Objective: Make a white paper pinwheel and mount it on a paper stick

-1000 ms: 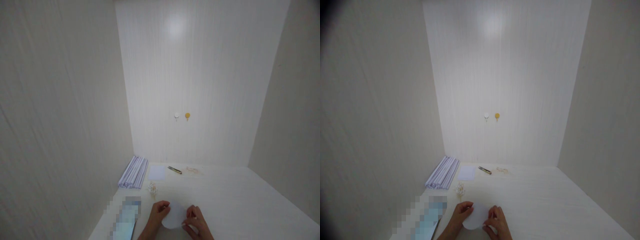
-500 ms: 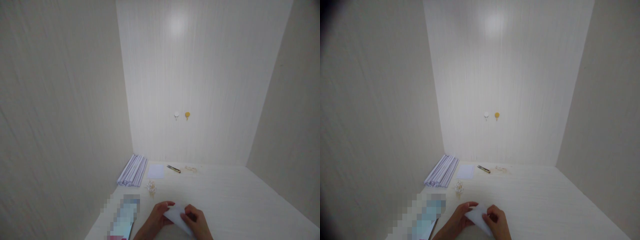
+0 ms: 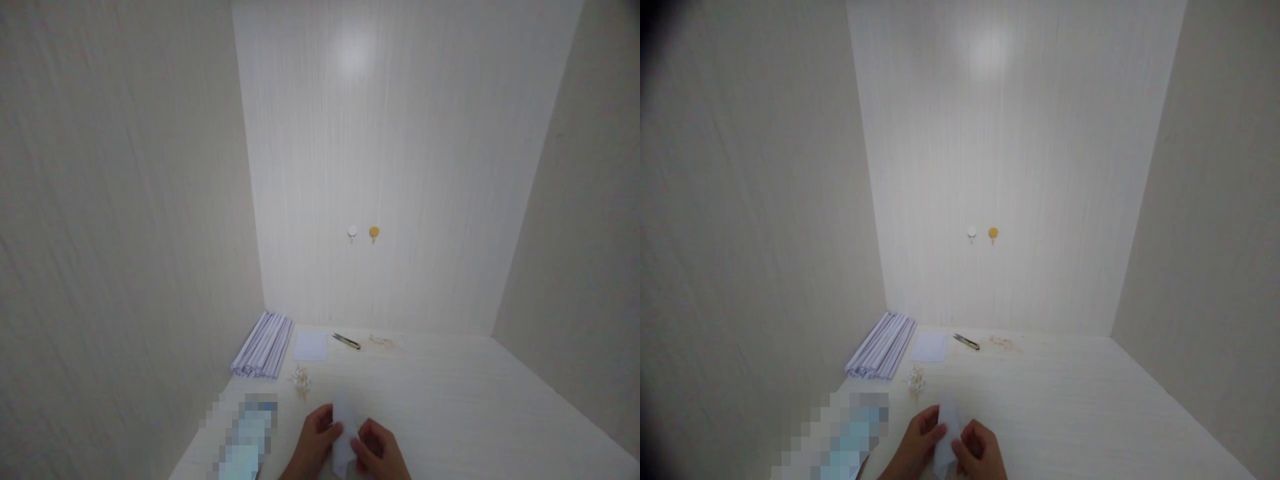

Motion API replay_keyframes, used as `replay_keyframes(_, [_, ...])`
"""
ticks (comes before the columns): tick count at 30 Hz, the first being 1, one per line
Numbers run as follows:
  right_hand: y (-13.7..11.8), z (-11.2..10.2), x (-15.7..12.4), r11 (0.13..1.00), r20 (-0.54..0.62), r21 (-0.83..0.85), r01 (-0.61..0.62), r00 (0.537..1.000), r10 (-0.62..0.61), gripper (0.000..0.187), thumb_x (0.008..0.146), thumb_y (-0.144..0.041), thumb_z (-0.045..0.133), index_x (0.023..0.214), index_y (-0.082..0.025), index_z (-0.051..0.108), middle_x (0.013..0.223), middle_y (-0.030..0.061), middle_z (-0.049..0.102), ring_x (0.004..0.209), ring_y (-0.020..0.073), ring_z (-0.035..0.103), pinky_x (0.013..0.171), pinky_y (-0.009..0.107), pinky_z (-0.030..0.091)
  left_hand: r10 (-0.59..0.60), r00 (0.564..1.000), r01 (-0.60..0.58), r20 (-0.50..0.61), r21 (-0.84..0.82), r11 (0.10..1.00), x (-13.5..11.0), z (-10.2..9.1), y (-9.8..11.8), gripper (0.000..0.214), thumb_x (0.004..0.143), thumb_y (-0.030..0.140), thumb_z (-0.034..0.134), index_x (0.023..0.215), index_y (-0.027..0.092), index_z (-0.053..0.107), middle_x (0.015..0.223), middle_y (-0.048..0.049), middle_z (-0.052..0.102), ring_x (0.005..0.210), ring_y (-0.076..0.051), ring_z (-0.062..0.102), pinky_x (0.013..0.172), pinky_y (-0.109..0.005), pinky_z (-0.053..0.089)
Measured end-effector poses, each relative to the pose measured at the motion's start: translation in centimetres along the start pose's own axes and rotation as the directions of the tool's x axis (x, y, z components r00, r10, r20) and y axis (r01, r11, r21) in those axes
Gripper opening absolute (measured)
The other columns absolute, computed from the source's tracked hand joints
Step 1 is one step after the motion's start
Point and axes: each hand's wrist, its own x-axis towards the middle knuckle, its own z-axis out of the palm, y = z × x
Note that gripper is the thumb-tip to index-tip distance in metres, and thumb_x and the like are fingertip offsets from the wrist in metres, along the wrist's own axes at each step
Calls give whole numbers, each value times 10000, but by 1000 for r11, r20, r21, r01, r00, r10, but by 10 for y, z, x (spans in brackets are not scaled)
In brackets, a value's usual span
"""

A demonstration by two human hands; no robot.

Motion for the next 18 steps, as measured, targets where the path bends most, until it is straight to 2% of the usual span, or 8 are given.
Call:
replay_keyframes(5, [-2, -5, 2, 994, -16, 95, 56, 998, -55, 404, 594, -573, 493, 558, -186, 383, 420, -58, 420, 347, 70, 377, 360, 190, 303, -7, 1000, 7, 4, 28, 1000, 0, -1, -2, 459, 478, 381, 684, 846, 119, 599, 807, -117, 632, 758, -224, 566, 730, -353, 396])
replay_keyframes(9, [3, -6, 4, 996, -4, 70, 50, 999, -50, 394, 594, -554, 508, 553, -172, 419, 410, -60, 403, 359, 73, 374, 370, 193, 295, -14, 1000, 12, 20, 119, 993, 1, -2, -6, 532, 499, 475, 636, 897, 127, 576, 811, -116, 615, 777, -221, 550, 727, -348, 396])
replay_keyframes(12, [6, -6, 5, 999, -8, 39, 36, 999, -36, 394, 579, -551, 520, 561, -163, 447, 407, -58, 411, 357, 71, 366, 368, 192, 285, 7, 1000, -7, 0, 249, 969, -1, -2, -7, 598, 522, 561, 565, 955, 149, 550, 808, -83, 582, 772, -197, 528, 731, -330, 393])
replay_keyframes(15, [6, -6, 6, 1000, -12, 10, 26, 1000, -26, 402, 576, -558, 511, 558, -160, 460, 400, -50, 434, 351, 74, 374, 370, 196, 294, -24, 999, 10, 39, 327, 945, -7, 1, -4, 673, 580, 617, 454, 1107, 199, 441, 800, -41, 516, 668, -149, 515, 637, -298, 413])
replay_keyframes(18, [4, -6, 6, 1000, -19, 0, 10, 1000, -10, 410, 573, -568, 504, 557, -161, 460, 394, -41, 449, 347, 82, 393, 374, 203, 310, -79, 989, 38, 128, 292, 956, -15, 3, -1, 811, 543, 679, 406, 1220, 249, 283, 882, -46, 454, 599, -115, 500, 558, -268, 407])
